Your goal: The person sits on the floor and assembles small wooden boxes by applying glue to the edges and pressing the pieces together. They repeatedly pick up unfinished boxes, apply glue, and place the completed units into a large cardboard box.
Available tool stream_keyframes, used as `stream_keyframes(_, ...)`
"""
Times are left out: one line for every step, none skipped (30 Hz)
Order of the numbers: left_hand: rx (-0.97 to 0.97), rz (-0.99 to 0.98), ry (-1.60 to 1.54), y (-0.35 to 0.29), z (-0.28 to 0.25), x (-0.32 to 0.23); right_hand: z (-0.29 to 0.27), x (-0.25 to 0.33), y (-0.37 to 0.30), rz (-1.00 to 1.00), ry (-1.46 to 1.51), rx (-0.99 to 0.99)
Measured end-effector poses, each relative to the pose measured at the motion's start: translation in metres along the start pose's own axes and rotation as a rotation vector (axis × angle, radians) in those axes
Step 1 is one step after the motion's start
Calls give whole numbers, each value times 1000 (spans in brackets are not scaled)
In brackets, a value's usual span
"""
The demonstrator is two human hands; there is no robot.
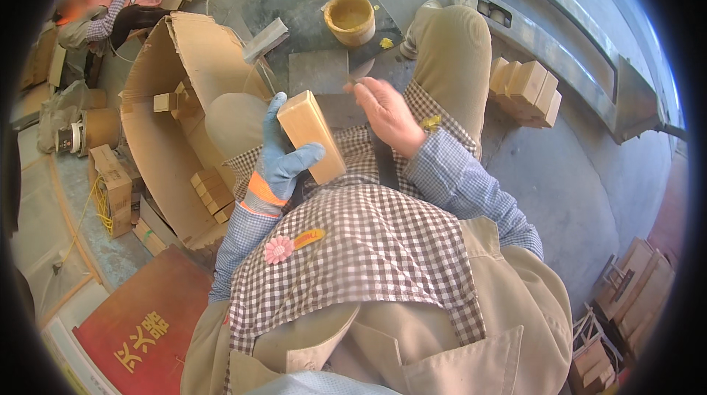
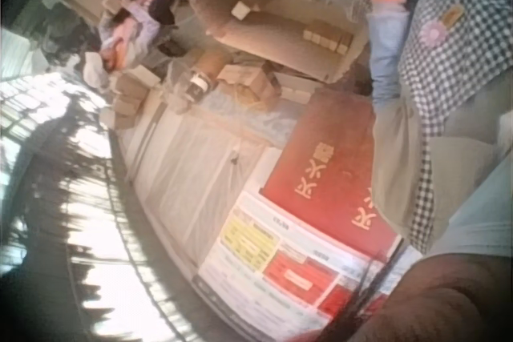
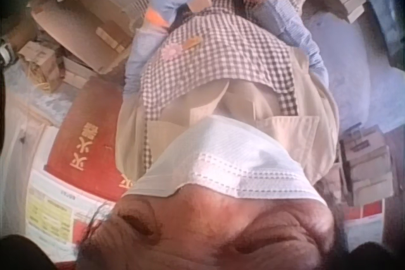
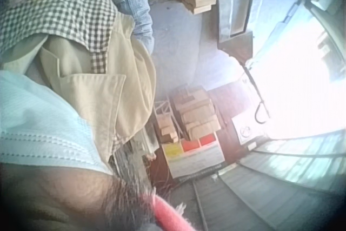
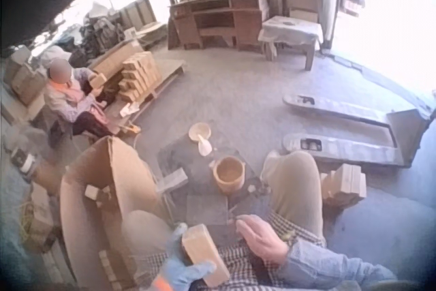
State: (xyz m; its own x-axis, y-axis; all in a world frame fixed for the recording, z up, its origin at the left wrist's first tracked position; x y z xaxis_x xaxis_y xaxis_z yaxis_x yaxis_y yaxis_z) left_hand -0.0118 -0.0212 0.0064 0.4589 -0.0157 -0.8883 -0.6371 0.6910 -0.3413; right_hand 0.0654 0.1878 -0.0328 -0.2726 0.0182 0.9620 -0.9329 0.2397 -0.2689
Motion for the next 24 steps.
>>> stream_keyframes(11, -12, 35, 0, 1, -1, -5, 8, -3, -130, -130, -26)
stream_keyframes(27, -13, 65, 0, 1, -1, -10, 15, -6, -216, -272, -62)
stream_keyframes(26, -41, 37, 1, 2, -1, -13, 22, -10, -271, -251, -49)
stream_keyframes(25, -60, 5, 2, 2, 0, -14, 27, -16, -283, -236, -43)
stream_keyframes(35, -73, -26, 4, 2, 0, -15, 32, -19, -332, -220, -23)
stream_keyframes(35, -78, 12, 5, 1, 0, -14, 36, -21, -358, -272, -36)
stream_keyframes(46, -79, 50, 6, 0, 1, -13, 40, -22, -420, -323, -34)
stream_keyframes(56, -80, 88, 7, -1, 1, -12, 43, -23, -481, -372, -32)
stream_keyframes(64, -75, 93, 8, -2, 2, -11, 45, -24, -529, -422, -38)
stream_keyframes(73, -70, 99, 8, -3, 2, -10, 46, -24, -578, -471, -44)
stream_keyframes(83, -69, 104, 8, -4, 3, -9, 47, -24, -626, -520, -51)
stream_keyframes(81, -67, 105, 9, -4, 3, -9, 48, -24, -650, -557, -59)
stream_keyframes(81, -69, 106, 9, -5, 4, -8, 49, -24, -673, -593, -66)
stream_keyframes(81, -70, 108, 9, -5, 4, -8, 49, -25, -705, -631, -75)
stream_keyframes(78, -72, 108, 9, -5, 5, -8, 49, -25, -701, -649, -77)
stream_keyframes(75, -74, 108, 9, -5, 5, -8, 50, -25, -704, -668, -80)
stream_keyframes(75, -71, 107, 9, -5, 5, -8, 50, -25, -705, -690, -82)
stream_keyframes(72, -78, 110, 9, -5, 5, -8, 50, -25, -711, -698, -86)
stream_keyframes(73, -81, 112, 9, -5, 5, -7, 50, -25, -715, -708, -89)
stream_keyframes(73, -83, 114, 9, -4, 4, -7, 50, -25, -710, -722, -87)
stream_keyframes(76, -79, 110, 9, -4, 4, -7, 50, -24, -720, -719, -92)
stream_keyframes(78, -74, 105, 9, -4, 4, -6, 50, -24, -721, -720, -93)
stream_keyframes(81, -71, 101, 9, -3, 3, -6, 50, -24, -721, -720, -94)
stream_keyframes(79, -73, 96, 9, -3, 3, -6, 49, -23, -722, -722, -94)
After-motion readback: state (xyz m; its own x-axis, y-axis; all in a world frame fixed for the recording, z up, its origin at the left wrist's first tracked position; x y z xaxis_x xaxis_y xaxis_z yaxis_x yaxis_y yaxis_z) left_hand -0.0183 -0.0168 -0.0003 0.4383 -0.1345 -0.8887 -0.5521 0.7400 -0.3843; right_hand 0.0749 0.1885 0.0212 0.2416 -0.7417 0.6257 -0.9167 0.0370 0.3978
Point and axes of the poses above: each hand's wrist, its own y-axis towards the middle knuckle, its own z-axis out of the palm, x = y × z, the point moved 1 cm from there along y, towards the middle knuckle, and after that the axes turned 3 degrees about x, right-handed, at the moved point
